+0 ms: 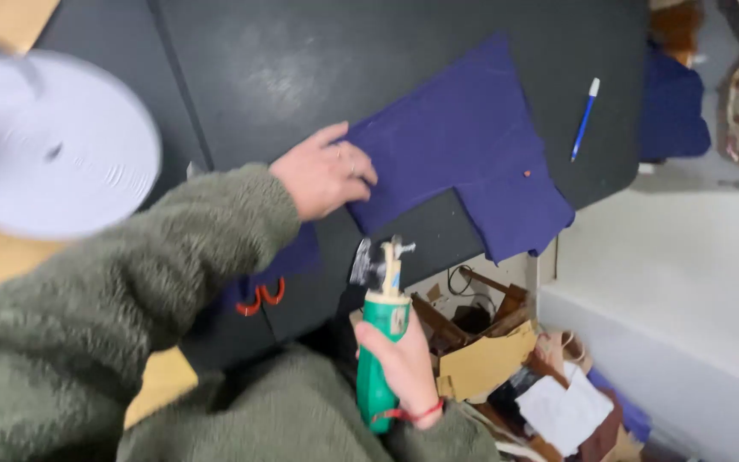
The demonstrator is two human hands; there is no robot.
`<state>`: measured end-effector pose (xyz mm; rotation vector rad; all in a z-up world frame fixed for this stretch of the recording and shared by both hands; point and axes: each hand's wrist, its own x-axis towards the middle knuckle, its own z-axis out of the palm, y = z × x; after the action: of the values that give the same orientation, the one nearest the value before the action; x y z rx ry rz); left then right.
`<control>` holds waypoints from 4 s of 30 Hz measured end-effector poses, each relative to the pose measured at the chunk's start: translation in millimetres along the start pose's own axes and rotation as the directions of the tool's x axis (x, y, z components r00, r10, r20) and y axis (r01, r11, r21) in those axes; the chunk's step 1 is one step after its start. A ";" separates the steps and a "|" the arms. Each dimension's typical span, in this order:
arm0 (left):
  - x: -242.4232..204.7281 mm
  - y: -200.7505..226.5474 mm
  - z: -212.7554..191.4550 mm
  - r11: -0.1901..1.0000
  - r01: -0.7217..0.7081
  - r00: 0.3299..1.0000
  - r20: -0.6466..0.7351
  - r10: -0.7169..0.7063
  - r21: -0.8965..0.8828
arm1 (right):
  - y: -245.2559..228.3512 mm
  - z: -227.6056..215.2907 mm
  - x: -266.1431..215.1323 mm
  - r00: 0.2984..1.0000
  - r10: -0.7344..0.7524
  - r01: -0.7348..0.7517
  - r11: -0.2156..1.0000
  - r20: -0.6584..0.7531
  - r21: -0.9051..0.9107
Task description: The person uses an electric rotary cutter to cut a piece of purple fabric on a black table. They then place a cardboard pattern on the fabric, remove it, and continue cutting the fabric into smaller pieces. Finally, they fold the cut fabric pieces.
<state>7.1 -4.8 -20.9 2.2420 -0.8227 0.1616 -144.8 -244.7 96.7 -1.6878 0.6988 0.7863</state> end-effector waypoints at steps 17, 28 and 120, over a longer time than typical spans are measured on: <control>-9.3 -36.1 23.6 0.938 -0.186 0.978 0.037 0.205 -0.292 | -14.5 121.4 17.1 0.937 0.229 -0.105 0.904 -0.263 0.415; -4.3 -37.2 18.1 0.946 -0.130 0.983 0.083 0.161 -0.298 | -24.8 129.1 34.6 0.902 0.265 -0.082 0.880 -0.341 0.468; 131.9 53.9 141.6 0.961 0.270 0.962 -0.060 -0.267 0.052 | -89.9 -149.6 156.1 0.993 -0.036 0.044 0.996 -0.109 0.078</control>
<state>60.8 -196.7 -46.1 2.3688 -0.4837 0.1171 42.6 -378.1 52.9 -1.6752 0.7585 0.6348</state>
